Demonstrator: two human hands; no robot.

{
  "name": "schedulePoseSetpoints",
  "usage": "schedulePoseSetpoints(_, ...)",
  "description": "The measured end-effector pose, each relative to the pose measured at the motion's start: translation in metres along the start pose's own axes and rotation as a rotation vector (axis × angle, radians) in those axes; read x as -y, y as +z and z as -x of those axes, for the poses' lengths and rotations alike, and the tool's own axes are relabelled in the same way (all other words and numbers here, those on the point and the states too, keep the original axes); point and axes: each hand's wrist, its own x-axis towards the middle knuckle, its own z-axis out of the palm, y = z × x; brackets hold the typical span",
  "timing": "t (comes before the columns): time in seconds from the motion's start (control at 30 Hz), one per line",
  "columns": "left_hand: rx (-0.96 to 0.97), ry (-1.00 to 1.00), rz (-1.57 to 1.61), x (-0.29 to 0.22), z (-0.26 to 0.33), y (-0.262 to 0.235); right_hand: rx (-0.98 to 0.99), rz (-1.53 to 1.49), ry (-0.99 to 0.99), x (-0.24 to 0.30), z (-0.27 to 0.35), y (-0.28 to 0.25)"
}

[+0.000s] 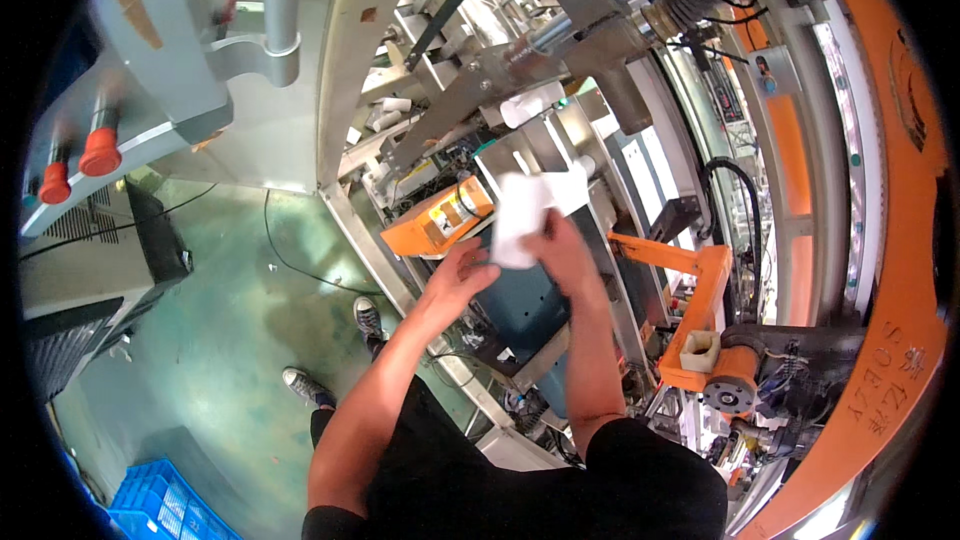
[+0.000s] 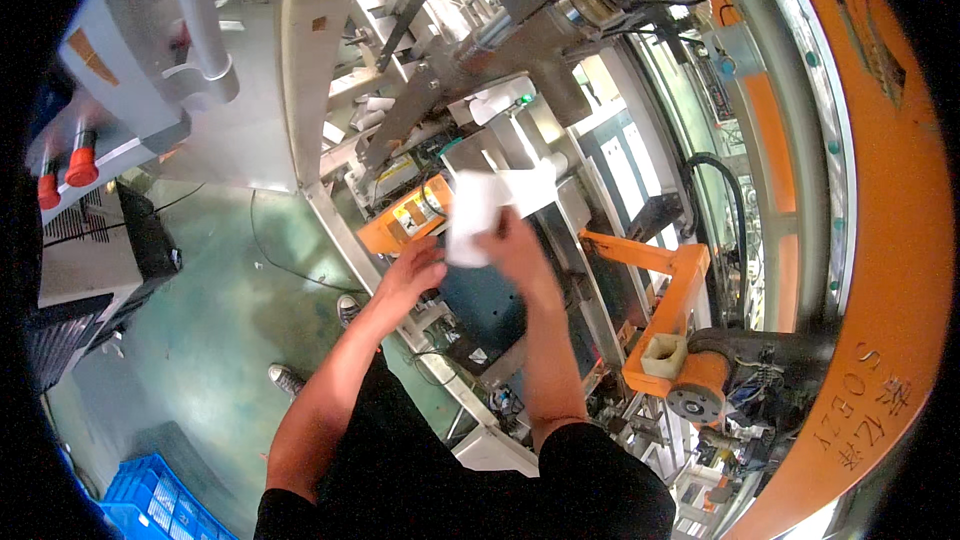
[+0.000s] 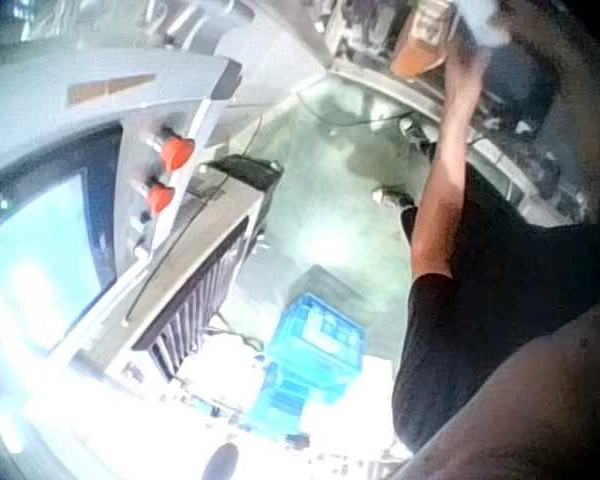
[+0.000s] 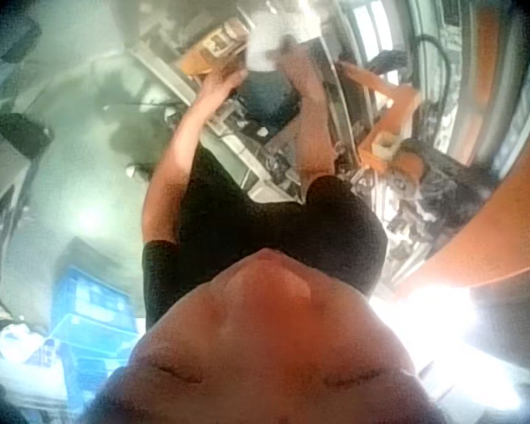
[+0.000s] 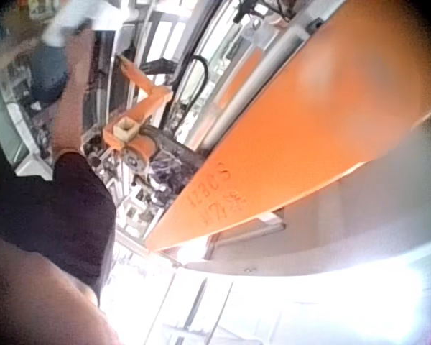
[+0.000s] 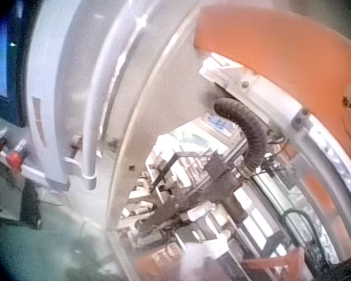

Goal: The person operates a packaging machine in a factory, loading white cylindrical items into the machine and pressing buttons on the control panel. The person also handles a transparent plastic bag and places it on the machine.

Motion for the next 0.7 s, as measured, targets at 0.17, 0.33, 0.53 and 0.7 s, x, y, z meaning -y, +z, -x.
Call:
schedulePoseSetpoints(0.17, -0.045, -0.14, 0.269, 0.03, -0.043, 0.008, 0.127, 0.127, 0.01, -0.003, 0.005, 0.028)
schedulePoseSetpoints(0.33, -0.133, -0.06, 0.345, 0.036, -0.066, 0.004, -0.42, 0.191, 0.09, 0.001, -0.045, -0.063)
schedulePoseSetpoints(0.53, -0.104, -0.047, 0.221, 0.035, -0.051, 0.01, -0.291, 0.576, 0.56, -0.116, -0.2, -0.156)
schedulePoseSetpoints(0.7, -0.037, 0.063, 0.317, 0.027, -0.049, 0.011, -0.234, 0.354, 0.566, -0.122, -0.239, -0.142)
